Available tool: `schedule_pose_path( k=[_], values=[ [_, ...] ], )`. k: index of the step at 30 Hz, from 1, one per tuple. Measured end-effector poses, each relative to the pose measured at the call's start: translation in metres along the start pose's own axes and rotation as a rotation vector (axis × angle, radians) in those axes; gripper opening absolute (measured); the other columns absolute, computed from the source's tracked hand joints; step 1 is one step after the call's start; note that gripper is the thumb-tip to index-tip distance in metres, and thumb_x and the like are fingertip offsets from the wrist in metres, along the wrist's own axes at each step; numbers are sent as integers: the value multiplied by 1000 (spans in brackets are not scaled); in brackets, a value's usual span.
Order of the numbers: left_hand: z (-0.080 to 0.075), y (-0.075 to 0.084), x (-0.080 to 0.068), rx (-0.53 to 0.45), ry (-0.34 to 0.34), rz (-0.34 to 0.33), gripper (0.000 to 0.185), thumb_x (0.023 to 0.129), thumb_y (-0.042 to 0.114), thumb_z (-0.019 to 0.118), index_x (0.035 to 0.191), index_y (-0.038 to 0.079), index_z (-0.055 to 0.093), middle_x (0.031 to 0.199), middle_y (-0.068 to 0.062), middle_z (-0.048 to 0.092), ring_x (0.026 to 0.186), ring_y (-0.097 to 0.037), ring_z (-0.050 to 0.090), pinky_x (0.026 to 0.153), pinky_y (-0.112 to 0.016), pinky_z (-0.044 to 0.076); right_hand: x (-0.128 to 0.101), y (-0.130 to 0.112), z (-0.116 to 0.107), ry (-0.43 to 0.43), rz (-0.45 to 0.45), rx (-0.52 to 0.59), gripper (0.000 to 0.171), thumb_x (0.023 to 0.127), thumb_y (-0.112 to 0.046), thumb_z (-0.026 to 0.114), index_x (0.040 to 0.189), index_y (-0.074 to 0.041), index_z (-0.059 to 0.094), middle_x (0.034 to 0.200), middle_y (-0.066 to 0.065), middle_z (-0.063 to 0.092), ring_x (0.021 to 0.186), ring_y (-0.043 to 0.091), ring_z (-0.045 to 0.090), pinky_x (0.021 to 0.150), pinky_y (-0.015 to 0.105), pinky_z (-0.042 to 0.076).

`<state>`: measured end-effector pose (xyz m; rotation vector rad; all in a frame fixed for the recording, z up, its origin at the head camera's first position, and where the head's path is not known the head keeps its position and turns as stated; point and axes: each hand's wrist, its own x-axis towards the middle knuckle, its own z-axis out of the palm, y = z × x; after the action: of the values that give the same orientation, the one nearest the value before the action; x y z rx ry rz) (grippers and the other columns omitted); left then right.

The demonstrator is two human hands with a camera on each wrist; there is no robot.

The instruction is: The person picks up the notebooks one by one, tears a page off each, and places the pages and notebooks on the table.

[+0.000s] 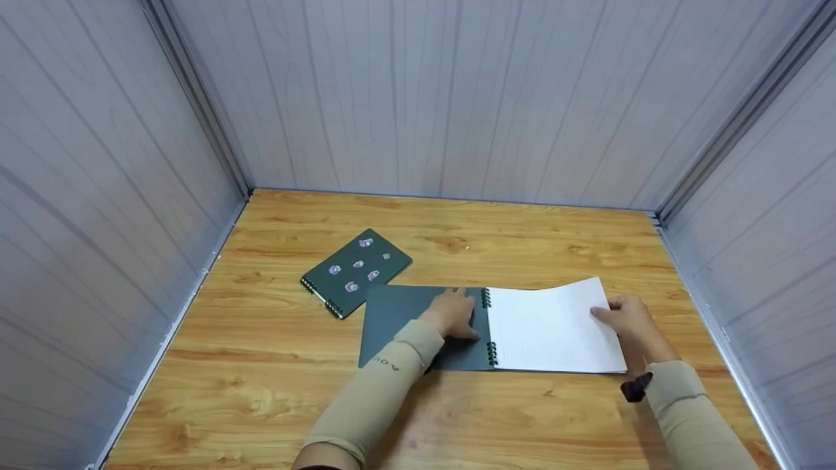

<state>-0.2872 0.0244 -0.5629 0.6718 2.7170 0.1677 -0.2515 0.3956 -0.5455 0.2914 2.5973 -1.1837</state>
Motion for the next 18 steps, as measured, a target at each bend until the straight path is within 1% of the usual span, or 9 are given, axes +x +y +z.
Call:
schedule_pose_path(
  k=[2, 4, 6, 9, 13, 15, 17, 18],
  values=[
    [0, 0, -1, -10, -4, -6, 79, 97, 53, 80, 157, 8, 56, 169, -17, 46, 157, -38, 45, 125, -50, 46, -1, -1, -4, -13, -15, -2, 49, 111, -26, 63, 137, 16, 64, 113, 21, 76, 88, 16, 70, 73, 29, 61],
    [0, 0, -1, -14, -9, -7, 80, 97, 53, 80, 158, 8, 55, 170, -17, 45, 158, -38, 44, 126, -51, 45, -3, -3, -8, -31, -19, 24, 53, 111, -28, 62, 140, 17, 62, 106, 17, 77, 84, 14, 72, 71, 30, 63],
    [1, 0, -1, -13, -12, -5, 80, 97, 53, 80, 159, 8, 54, 170, -17, 45, 158, -39, 44, 126, -51, 45, -5, -5, -11, -47, -13, 62, 51, 112, -29, 61, 136, 16, 63, 97, 9, 77, 80, 12, 72, 70, 30, 64],
    [1, 1, -1, -6, -10, -2, 80, 97, 53, 79, 159, 8, 54, 170, -18, 44, 157, -39, 44, 125, -51, 46, -7, -9, -15, -69, -6, 130, 48, 114, -29, 58, 133, 14, 62, 91, 0, 74, 78, 10, 71, 70, 29, 63],
    [-1, 1, -2, -5, -7, 8, 79, 97, 53, 79, 158, 7, 55, 171, -19, 44, 157, -40, 44, 125, -52, 46, -7, -13, -19, -104, -6, 261, 48, 115, -28, 54, 137, 14, 58, 91, -5, 74, 80, 10, 73, 72, 29, 64],
    [0, 0, -1, -4, -6, 16, 79, 98, 53, 79, 158, 7, 55, 171, -19, 44, 158, -41, 43, 125, -52, 46, -7, -13, -19, -119, -1, 340, 45, 114, -28, 55, 136, 11, 61, 90, -6, 76, 79, 10, 75, 72, 29, 65],
    [1, -1, 0, -4, -7, 23, 80, 98, 53, 79, 158, 6, 55, 170, -19, 44, 158, -42, 43, 125, -52, 46, -7, -12, -19, -128, 12, 415, 37, 114, -27, 57, 131, 4, 66, 88, -6, 78, 78, 11, 77, 71, 29, 66],
    [1, -1, 0, -2, -8, 25, 81, 98, 53, 78, 159, 6, 54, 171, -20, 44, 158, -42, 42, 125, -52, 46, -7, -12, -19, -123, 23, 435, 34, 114, -26, 58, 128, 3, 67, 87, -6, 78, 77, 11, 77, 71, 29, 66]
  ],
)
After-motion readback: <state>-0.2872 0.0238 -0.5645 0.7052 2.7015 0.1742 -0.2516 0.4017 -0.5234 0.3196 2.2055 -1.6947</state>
